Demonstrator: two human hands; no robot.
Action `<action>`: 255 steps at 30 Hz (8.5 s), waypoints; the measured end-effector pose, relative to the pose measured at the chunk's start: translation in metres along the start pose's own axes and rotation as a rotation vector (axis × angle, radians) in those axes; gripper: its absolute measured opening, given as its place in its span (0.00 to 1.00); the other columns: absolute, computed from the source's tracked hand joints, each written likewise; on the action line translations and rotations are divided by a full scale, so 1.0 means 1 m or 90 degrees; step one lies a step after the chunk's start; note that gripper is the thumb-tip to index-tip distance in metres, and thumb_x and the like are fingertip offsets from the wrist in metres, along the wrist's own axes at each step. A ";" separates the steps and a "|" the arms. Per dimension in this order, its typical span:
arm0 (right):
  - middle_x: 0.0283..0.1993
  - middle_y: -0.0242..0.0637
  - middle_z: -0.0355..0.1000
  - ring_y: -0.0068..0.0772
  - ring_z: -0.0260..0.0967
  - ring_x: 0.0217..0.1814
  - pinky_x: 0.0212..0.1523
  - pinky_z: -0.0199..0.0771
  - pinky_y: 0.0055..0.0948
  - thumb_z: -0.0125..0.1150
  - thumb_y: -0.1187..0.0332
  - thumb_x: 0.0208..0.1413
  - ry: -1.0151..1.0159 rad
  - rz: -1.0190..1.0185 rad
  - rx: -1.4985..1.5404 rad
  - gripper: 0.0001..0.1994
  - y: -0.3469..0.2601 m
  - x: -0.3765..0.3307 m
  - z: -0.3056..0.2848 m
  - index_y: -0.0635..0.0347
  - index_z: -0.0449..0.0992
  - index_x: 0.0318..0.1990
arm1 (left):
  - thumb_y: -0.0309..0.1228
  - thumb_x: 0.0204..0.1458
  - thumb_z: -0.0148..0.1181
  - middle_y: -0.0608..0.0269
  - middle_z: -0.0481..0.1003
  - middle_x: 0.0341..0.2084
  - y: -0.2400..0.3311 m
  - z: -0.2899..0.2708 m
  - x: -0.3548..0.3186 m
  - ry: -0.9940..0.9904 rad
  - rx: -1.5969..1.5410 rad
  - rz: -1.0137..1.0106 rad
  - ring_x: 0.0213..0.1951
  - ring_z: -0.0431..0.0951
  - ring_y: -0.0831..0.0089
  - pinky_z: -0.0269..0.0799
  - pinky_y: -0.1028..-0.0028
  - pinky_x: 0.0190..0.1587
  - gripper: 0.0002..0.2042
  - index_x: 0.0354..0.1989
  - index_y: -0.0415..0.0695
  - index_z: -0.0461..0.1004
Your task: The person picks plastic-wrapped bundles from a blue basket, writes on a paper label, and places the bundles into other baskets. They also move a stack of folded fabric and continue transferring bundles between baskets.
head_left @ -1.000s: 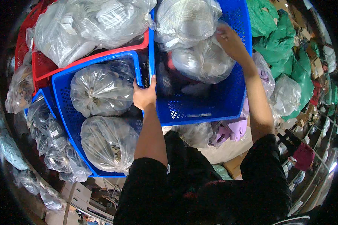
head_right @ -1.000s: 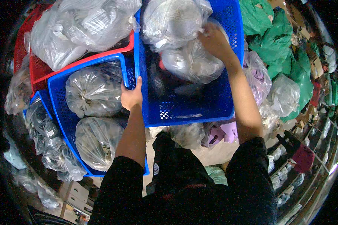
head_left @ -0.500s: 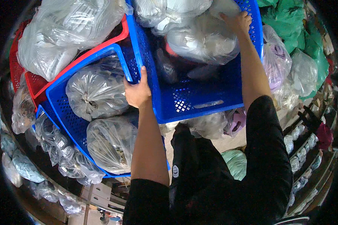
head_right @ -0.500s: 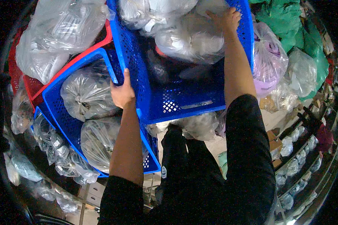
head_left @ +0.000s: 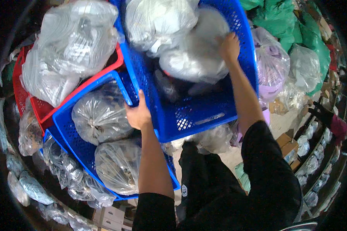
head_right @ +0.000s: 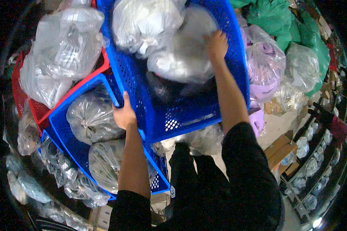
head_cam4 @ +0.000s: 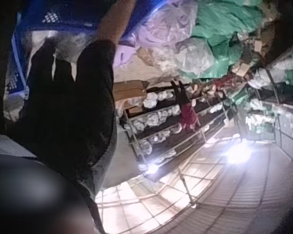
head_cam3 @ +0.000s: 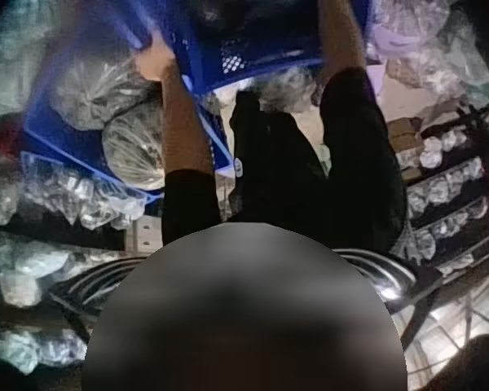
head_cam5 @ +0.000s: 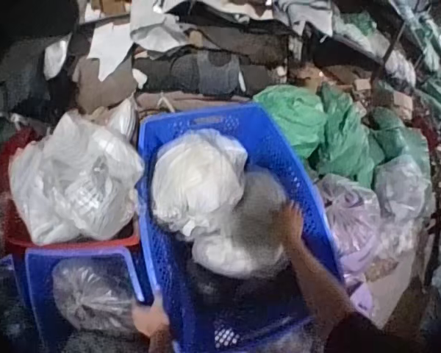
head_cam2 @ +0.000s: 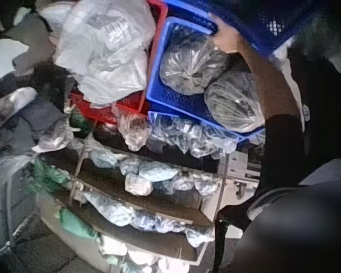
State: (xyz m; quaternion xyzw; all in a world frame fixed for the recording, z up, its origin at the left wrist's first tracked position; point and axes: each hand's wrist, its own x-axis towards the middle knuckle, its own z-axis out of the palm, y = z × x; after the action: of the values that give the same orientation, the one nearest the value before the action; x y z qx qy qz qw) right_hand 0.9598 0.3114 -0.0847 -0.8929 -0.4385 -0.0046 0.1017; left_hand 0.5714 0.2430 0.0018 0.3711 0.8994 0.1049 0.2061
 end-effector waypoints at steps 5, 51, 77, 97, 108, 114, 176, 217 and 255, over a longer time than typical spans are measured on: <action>0.48 0.53 0.69 0.56 0.70 0.51 0.49 0.73 0.48 0.66 0.56 0.55 -0.020 0.043 0.011 0.23 -0.004 -0.103 -0.026 0.67 0.68 0.45 | 0.69 0.40 0.64 0.46 0.81 0.45 -0.001 0.001 0.000 -0.009 0.011 -0.018 0.47 0.80 0.46 0.72 0.54 0.52 0.45 0.59 0.44 0.75; 0.54 0.54 0.77 0.55 0.75 0.57 0.56 0.75 0.46 0.65 0.40 0.46 -0.323 0.387 0.188 0.34 0.077 0.070 -0.084 0.65 0.81 0.49 | 0.61 0.55 0.58 0.48 0.80 0.45 -0.037 0.029 0.025 -0.029 -0.138 0.063 0.45 0.79 0.53 0.69 0.59 0.51 0.36 0.54 0.37 0.76; 0.34 0.54 0.80 0.57 0.80 0.39 0.43 0.80 0.48 0.65 0.41 0.50 -0.292 0.366 0.050 0.29 0.084 0.092 -0.080 0.65 0.83 0.31 | 0.41 0.48 0.69 0.45 0.75 0.44 0.202 0.151 0.034 0.107 0.223 0.512 0.49 0.74 0.44 0.69 0.50 0.50 0.27 0.51 0.37 0.67; 0.38 0.58 0.79 0.60 0.79 0.44 0.46 0.79 0.49 0.64 0.40 0.51 -0.313 0.327 0.058 0.32 0.083 0.092 -0.082 0.70 0.83 0.34 | 0.28 0.39 0.72 0.55 0.74 0.25 0.207 0.157 0.020 0.100 -0.171 0.406 0.27 0.73 0.59 0.69 0.63 0.33 0.13 0.27 0.34 0.73; 0.36 0.55 0.80 0.58 0.79 0.41 0.44 0.79 0.48 0.65 0.44 0.51 -0.256 0.298 0.052 0.26 0.082 0.088 -0.083 0.65 0.84 0.32 | 0.16 0.37 0.63 0.76 0.62 0.16 0.209 0.128 0.013 -0.217 -0.592 0.107 0.22 0.60 0.82 0.56 0.73 0.28 0.15 0.14 0.47 0.62; 0.36 0.56 0.80 0.59 0.79 0.42 0.45 0.79 0.49 0.65 0.44 0.51 -0.239 0.290 0.045 0.26 0.082 0.086 -0.085 0.65 0.84 0.32 | 0.18 0.43 0.57 0.79 0.63 0.17 0.199 0.121 -0.080 -0.276 -0.584 0.096 0.21 0.58 0.85 0.52 0.75 0.23 0.09 0.16 0.44 0.67; 0.38 0.54 0.80 0.53 0.81 0.42 0.45 0.80 0.45 0.70 0.56 0.40 -0.262 0.351 0.034 0.20 0.086 0.091 -0.083 0.65 0.84 0.34 | 0.33 0.46 0.60 0.41 0.80 0.37 0.118 0.271 -0.190 -0.735 0.180 0.600 0.42 0.81 0.43 0.74 0.50 0.47 0.17 0.44 0.38 0.77; 0.33 0.37 0.78 0.29 0.75 0.34 0.33 0.73 0.30 0.57 0.54 0.65 -0.557 0.341 0.524 0.19 0.566 -0.455 -0.282 0.63 0.74 0.50 | 0.15 0.41 0.53 0.65 0.82 0.27 0.174 -0.516 -0.636 -0.451 -0.599 1.219 0.29 0.77 0.57 0.73 0.58 0.35 0.11 0.20 0.51 0.68; 0.43 0.36 0.81 0.39 0.76 0.46 0.50 0.73 0.39 0.50 0.53 0.62 -0.387 0.600 0.650 0.17 0.195 -1.225 -0.588 0.53 0.80 0.46 | 0.39 0.54 0.64 0.52 0.79 0.48 -0.396 -0.216 -0.376 -1.242 0.835 0.615 0.49 0.79 0.56 0.73 0.59 0.53 0.20 0.53 0.45 0.77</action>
State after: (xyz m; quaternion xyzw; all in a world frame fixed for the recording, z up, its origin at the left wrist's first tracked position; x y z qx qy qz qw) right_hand 0.4067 -0.8721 0.3371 -0.7898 0.0331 0.4891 0.3685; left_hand 0.4676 -0.3096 0.1698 0.6147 0.0318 -0.6095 0.4997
